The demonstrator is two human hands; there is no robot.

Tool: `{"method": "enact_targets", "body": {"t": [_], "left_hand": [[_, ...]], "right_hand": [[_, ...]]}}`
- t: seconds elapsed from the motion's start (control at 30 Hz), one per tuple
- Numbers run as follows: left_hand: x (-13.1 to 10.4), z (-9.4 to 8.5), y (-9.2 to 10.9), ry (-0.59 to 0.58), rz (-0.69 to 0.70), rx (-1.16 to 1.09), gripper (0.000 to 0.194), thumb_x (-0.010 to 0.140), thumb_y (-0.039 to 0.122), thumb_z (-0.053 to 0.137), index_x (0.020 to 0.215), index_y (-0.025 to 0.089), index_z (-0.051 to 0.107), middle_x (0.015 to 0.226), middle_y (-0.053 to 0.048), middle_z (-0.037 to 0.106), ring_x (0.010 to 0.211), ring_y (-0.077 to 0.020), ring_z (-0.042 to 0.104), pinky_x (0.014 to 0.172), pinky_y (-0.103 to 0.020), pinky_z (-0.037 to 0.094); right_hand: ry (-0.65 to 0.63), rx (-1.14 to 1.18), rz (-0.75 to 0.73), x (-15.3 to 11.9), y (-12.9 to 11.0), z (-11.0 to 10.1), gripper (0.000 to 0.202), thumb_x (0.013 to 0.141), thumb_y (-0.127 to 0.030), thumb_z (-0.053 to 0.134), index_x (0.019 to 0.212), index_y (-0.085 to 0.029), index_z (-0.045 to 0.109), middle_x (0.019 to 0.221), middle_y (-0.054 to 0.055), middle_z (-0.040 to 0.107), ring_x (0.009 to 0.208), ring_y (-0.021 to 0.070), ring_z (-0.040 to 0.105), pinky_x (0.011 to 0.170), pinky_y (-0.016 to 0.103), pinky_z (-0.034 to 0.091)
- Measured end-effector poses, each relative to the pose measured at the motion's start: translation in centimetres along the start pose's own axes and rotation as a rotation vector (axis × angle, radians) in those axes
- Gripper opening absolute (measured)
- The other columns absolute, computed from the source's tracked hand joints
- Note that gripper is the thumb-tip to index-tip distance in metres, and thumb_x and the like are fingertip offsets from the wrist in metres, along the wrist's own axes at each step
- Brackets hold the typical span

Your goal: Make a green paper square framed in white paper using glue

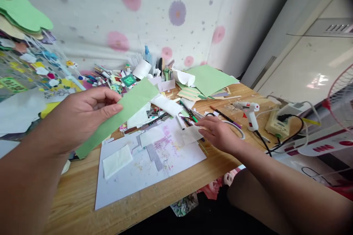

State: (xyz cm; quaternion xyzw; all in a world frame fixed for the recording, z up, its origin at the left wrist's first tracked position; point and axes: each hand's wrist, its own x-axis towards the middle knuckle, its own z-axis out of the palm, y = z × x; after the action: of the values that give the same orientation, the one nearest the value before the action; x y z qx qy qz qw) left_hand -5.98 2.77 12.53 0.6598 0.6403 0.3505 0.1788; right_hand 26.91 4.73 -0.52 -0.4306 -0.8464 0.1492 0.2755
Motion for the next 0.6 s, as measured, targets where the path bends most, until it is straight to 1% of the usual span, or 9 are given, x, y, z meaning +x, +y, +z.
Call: {"method": "enact_targets", "body": {"t": [0.1, 0.2, 0.3, 0.37, 0.4, 0.47, 0.6], "left_hand": [[-0.4, 0.2, -0.6, -0.059, -0.017, -0.055, 0.02, 0.075, 0.036, 0.063, 0.083, 0.018, 0.063, 0.065, 0.005, 0.059, 0.054, -0.0086, 0.049, 0.048, -0.016, 0.035], [-0.8, 0.5, -1.6, -0.057, -0.026, -0.049, 0.017, 0.077, 0.034, 0.062, 0.085, 0.019, 0.062, 0.069, 0.005, 0.058, 0.058, -0.0089, 0.049, 0.051, -0.018, 0.036], [-1.3, 0.6, -2.5, -0.056, -0.002, -0.038, 0.015, 0.078, 0.034, 0.062, 0.084, 0.02, 0.062, 0.073, 0.005, 0.059, 0.064, -0.0101, 0.05, 0.056, -0.019, 0.037], [-1.5, 0.8, -3.0, -0.065, 0.001, -0.022, 0.016, 0.078, 0.034, 0.063, 0.084, 0.02, 0.062, 0.074, 0.005, 0.06, 0.065, -0.0109, 0.051, 0.057, -0.02, 0.037], [-1.7, 0.9, -3.2, -0.074, -0.005, -0.018, 0.016, 0.079, 0.034, 0.063, 0.084, 0.02, 0.062, 0.074, 0.004, 0.061, 0.065, -0.011, 0.051, 0.057, -0.02, 0.037], [-1.9, 1.1, -3.5, -0.098, -0.023, -0.039, 0.017, 0.079, 0.035, 0.062, 0.084, 0.019, 0.062, 0.073, 0.004, 0.06, 0.063, -0.011, 0.051, 0.055, -0.019, 0.036], [-2.3, 1.8, -4.2, -0.134, -0.028, -0.154, 0.016, 0.08, 0.034, 0.06, 0.083, 0.018, 0.059, 0.072, 0.004, 0.057, 0.063, -0.0108, 0.05, 0.054, -0.019, 0.037]], "right_hand": [[-0.092, -0.114, -0.077, -0.5, -0.1, 0.7, 0.023, 0.09, -0.02, 0.05, 0.104, -0.016, 0.068, 0.103, 0.012, 0.066, 0.097, 0.0241, 0.061, 0.086, 0.038, 0.049], [-0.158, -0.182, -0.116, -0.8, -0.1, 1.0, 0.023, 0.089, -0.019, 0.05, 0.102, -0.016, 0.069, 0.102, 0.012, 0.066, 0.096, 0.0244, 0.059, 0.086, 0.038, 0.048], [-0.17, -0.194, -0.13, -0.6, -0.1, 0.8, 0.022, 0.089, -0.018, 0.05, 0.102, -0.017, 0.069, 0.102, 0.011, 0.065, 0.095, 0.0238, 0.058, 0.086, 0.038, 0.047], [-0.167, -0.192, -0.14, -0.1, -0.7, 0.9, 0.023, 0.09, -0.017, 0.049, 0.101, -0.017, 0.069, 0.101, 0.012, 0.066, 0.095, 0.0234, 0.058, 0.085, 0.037, 0.047], [-0.176, -0.188, -0.153, 0.1, -1.3, 1.1, 0.023, 0.09, -0.016, 0.048, 0.1, -0.016, 0.069, 0.1, 0.012, 0.066, 0.094, 0.023, 0.058, 0.085, 0.037, 0.047], [-0.235, -0.176, -0.206, 0.5, -3.2, 2.0, 0.024, 0.091, -0.015, 0.047, 0.1, -0.016, 0.069, 0.096, 0.011, 0.065, 0.091, 0.0215, 0.058, 0.083, 0.035, 0.047], [-0.395, -0.223, -0.381, 1.1, -7.8, 4.8, 0.022, 0.093, -0.021, 0.045, 0.1, -0.018, 0.066, 0.096, 0.009, 0.064, 0.084, 0.0202, 0.056, 0.075, 0.032, 0.046]]}}
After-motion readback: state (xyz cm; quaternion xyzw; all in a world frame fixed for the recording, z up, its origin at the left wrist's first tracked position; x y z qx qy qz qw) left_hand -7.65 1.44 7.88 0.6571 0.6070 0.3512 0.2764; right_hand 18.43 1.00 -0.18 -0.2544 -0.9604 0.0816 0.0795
